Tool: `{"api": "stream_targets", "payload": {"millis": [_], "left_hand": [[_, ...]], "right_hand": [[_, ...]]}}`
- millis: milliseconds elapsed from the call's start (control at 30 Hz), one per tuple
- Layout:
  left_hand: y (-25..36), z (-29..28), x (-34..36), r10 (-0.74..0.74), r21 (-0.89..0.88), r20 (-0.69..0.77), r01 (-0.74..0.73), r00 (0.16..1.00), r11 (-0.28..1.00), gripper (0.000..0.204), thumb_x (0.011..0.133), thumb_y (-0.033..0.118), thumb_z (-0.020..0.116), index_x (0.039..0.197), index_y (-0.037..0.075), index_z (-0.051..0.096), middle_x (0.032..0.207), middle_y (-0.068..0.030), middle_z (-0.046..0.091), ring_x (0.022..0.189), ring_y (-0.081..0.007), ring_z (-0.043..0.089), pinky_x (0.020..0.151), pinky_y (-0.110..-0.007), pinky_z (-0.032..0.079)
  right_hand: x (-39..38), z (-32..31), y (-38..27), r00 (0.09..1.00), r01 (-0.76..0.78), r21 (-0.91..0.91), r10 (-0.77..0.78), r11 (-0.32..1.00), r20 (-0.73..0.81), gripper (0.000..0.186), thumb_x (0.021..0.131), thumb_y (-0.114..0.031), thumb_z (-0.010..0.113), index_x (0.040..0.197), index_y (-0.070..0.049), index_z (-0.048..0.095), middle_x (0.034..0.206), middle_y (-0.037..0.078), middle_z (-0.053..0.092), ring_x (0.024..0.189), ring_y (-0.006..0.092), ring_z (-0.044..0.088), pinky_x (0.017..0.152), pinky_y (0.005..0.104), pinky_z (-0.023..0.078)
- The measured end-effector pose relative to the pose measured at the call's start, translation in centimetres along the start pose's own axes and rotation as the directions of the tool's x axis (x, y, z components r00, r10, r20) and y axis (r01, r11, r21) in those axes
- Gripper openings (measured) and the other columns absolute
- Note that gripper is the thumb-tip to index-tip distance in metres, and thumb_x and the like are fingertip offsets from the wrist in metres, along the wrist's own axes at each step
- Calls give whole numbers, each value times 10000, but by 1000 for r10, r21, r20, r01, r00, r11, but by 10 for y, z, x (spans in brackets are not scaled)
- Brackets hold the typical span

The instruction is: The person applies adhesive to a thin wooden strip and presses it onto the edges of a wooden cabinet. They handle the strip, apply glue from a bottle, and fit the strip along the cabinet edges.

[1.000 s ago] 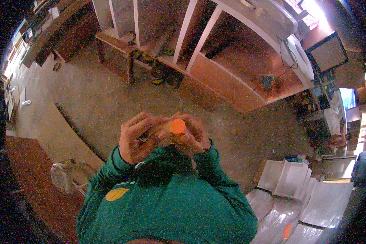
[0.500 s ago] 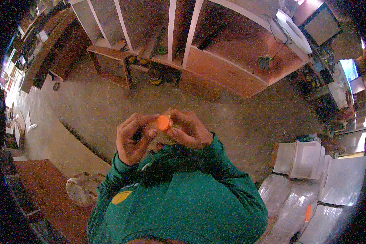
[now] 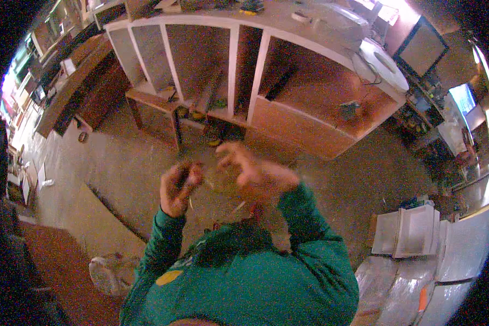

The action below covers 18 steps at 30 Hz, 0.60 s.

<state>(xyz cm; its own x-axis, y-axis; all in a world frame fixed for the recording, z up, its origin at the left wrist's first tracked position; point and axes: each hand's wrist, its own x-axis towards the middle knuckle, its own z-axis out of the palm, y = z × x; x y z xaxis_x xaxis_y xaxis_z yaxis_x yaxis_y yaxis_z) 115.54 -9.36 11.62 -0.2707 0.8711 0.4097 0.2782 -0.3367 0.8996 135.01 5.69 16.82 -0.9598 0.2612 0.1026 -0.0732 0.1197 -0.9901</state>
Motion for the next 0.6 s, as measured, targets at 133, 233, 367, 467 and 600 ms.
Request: {"api": "stream_targets", "payload": {"millis": [133,233,367,467,600], "left_hand": [[13,0,21,-126,-526,-328,-70,936,848,321,967,246,558,1169,-2,530,969,-70,630,818,-153,591,719,-272,480],[32,8,28,-172,-705,-346,-135,922,697,276,998,247,505,1150,17,498,1035,-91,624,925,-180,606,803,-313,486],[28,33,27,-182,-852,-266,-143,947,504,245,999,237,498,1149,44,480,1087,-96,609,958,-196,607,852,-346,481],[20,41,17,-235,-883,-159,-32,959,468,231,996,219,504,1159,61,465,1114,-96,592,992,-200,598,881,-357,475],[20,40,12,-201,-854,-71,45,977,519,238,987,216,526,1149,54,463,1139,-84,574,1045,-194,575,919,-359,461]], "right_hand": [[11,-27,-6,955,282,592,-277,755,-103,862,812,-491,675,1461,-110,255,1450,125,364,1364,326,336,1063,529,357],[37,-21,-5,874,483,318,-470,816,-123,887,833,-423,702,1510,-143,201,1511,116,278,1404,323,284,1054,576,346],[64,19,-12,880,441,163,-390,883,-270,700,929,-381,596,1480,-128,246,1437,113,400,1298,271,427,1057,432,380],[80,27,-19,879,420,201,-343,885,-331,736,915,-523,525,1447,-73,290,1369,148,471,1243,268,484,1055,401,389],[85,24,-14,883,378,229,-276,897,-379,782,889,-629,489,1394,-46,362,1258,154,525,1141,274,549,1001,412,435]]}}
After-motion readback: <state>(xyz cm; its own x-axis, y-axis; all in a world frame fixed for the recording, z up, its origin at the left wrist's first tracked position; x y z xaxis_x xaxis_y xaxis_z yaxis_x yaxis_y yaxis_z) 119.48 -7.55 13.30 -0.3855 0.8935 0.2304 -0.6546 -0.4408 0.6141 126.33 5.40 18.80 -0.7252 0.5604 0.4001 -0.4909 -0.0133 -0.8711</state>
